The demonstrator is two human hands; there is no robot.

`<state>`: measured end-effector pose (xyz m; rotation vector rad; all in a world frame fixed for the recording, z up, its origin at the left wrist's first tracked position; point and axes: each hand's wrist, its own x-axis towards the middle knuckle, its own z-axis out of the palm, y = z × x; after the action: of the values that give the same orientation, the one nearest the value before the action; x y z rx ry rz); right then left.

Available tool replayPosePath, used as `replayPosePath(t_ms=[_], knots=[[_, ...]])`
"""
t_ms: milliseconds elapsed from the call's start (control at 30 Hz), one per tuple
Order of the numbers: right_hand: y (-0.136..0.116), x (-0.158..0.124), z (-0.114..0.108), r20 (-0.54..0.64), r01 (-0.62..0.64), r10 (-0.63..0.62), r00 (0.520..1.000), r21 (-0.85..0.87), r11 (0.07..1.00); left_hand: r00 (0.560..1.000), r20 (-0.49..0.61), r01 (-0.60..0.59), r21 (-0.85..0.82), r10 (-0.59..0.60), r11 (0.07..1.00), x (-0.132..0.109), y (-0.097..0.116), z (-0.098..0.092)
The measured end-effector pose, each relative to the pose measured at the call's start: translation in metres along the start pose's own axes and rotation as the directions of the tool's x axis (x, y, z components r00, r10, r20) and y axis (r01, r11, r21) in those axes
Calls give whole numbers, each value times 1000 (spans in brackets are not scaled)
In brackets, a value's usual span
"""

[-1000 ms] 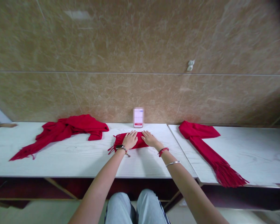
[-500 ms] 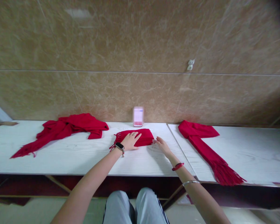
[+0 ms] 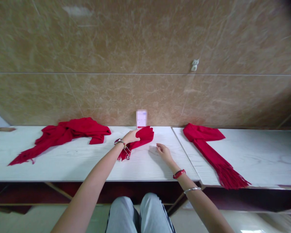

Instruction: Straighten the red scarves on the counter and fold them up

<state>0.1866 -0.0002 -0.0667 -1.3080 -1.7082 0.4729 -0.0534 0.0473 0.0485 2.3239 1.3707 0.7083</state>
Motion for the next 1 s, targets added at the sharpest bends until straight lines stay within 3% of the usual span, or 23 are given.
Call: replayPosePath(t_ms=[100,300,467,700,833,1000], knots=[[-13,0,7,14,31,-31,999,20,999,999,29,44,-256,-38,966,4,-1,8],[-38,-1,21,-29,175,-175,984,12,984,987,96,158,-454,-128,877,3,12,28],[-44,-5,25,0,200,-201,980,83,976,977,108,211,-589,-183,780,-3,27,38],[-35,-3,30,63,73,-99,993,322,944,978,185,200,-689,-97,697,-14,39,32],[-34,-1,28,57,62,-86,995,340,939,969,246,194,-693,-24,694,-20,37,26],[-36,4,19,103,24,-75,992,427,904,987,155,140,-675,-47,724,-23,30,24]])
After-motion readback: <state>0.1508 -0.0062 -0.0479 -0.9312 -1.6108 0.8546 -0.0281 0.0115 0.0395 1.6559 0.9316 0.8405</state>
